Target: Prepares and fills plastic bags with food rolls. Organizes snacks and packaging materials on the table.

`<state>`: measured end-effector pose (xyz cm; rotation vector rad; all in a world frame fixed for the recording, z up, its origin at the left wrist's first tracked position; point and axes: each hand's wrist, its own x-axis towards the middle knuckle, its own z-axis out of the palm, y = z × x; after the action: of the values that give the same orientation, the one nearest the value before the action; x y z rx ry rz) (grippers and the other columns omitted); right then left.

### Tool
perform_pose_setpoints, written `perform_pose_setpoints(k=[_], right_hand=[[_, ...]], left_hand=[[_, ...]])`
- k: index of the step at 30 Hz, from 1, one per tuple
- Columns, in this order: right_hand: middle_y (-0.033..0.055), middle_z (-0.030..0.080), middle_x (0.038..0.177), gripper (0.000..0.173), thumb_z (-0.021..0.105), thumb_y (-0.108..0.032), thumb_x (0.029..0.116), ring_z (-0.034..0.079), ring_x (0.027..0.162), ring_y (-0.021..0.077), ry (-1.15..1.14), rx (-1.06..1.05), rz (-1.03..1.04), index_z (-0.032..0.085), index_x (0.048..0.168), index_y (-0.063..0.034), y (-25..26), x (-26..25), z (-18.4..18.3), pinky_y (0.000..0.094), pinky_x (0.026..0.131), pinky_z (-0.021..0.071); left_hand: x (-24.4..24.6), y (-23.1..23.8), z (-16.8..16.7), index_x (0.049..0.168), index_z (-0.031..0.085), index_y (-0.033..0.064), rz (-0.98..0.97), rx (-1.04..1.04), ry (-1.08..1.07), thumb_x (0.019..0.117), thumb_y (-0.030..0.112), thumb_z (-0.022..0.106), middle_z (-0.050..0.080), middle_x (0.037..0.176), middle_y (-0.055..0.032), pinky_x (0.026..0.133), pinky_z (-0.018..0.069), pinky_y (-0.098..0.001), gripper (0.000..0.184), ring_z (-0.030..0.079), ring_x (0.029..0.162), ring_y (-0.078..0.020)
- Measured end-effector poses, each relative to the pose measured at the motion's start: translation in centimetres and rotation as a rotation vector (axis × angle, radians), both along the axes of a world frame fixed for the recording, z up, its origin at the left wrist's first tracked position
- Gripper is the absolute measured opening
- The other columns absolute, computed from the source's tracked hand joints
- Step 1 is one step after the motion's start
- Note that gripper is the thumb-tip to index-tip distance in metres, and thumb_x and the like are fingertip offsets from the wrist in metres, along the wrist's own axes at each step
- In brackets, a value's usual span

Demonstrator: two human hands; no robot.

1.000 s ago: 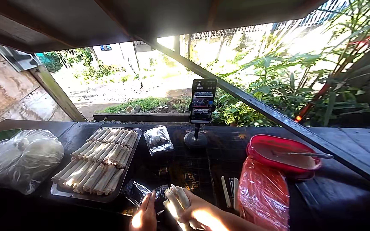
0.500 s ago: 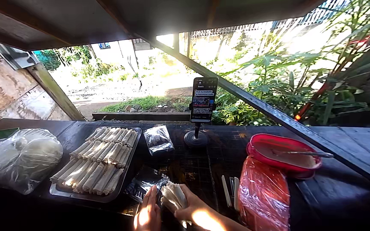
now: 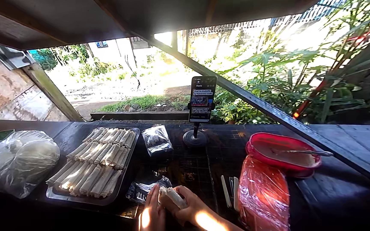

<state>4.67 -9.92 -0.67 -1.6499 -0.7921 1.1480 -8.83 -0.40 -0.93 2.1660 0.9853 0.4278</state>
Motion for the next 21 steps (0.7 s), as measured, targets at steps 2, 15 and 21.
perform_pose_setpoints(k=[2,15,21], right_hand=[[0.0146,0.062,0.120,0.053,0.074,-0.007,0.0830,0.064,0.103,0.0192,0.131,0.030,-0.037,0.057,0.133,-0.0023,-0.1,0.2,-0.3,0.0360,0.089,0.0541],[0.0166,0.059,0.129,0.082,0.067,0.019,0.0767,0.067,0.102,0.0210,0.174,-0.024,0.062,0.039,0.149,-0.0097,0.2,0.4,0.0,0.0389,0.083,0.0593],[0.0114,0.060,0.121,0.072,0.066,0.015,0.0755,0.066,0.099,0.0148,0.180,0.046,0.083,0.044,0.140,-0.0084,0.0,0.7,0.1,0.0337,0.082,0.0582]], left_hand=[[0.0,0.0,-0.1,0.143,0.058,0.0001,-0.017,0.022,-0.067,0.0864,-0.011,0.061,0.054,0.150,-0.0197,0.089,0.0566,-0.0508,0.058,0.069,0.113,-0.0363],[2.3,0.4,0.4,0.136,0.063,-0.0031,-0.175,0.335,-0.083,0.0805,-0.016,0.061,0.065,0.136,-0.0218,0.073,0.0611,-0.0518,0.057,0.075,0.099,-0.0384],[3.0,0.5,-0.1,0.121,0.075,0.0014,-0.207,0.711,-0.087,0.0819,-0.009,0.065,0.075,0.120,-0.0139,0.056,0.0602,-0.0410,0.041,0.077,0.075,-0.0278]])
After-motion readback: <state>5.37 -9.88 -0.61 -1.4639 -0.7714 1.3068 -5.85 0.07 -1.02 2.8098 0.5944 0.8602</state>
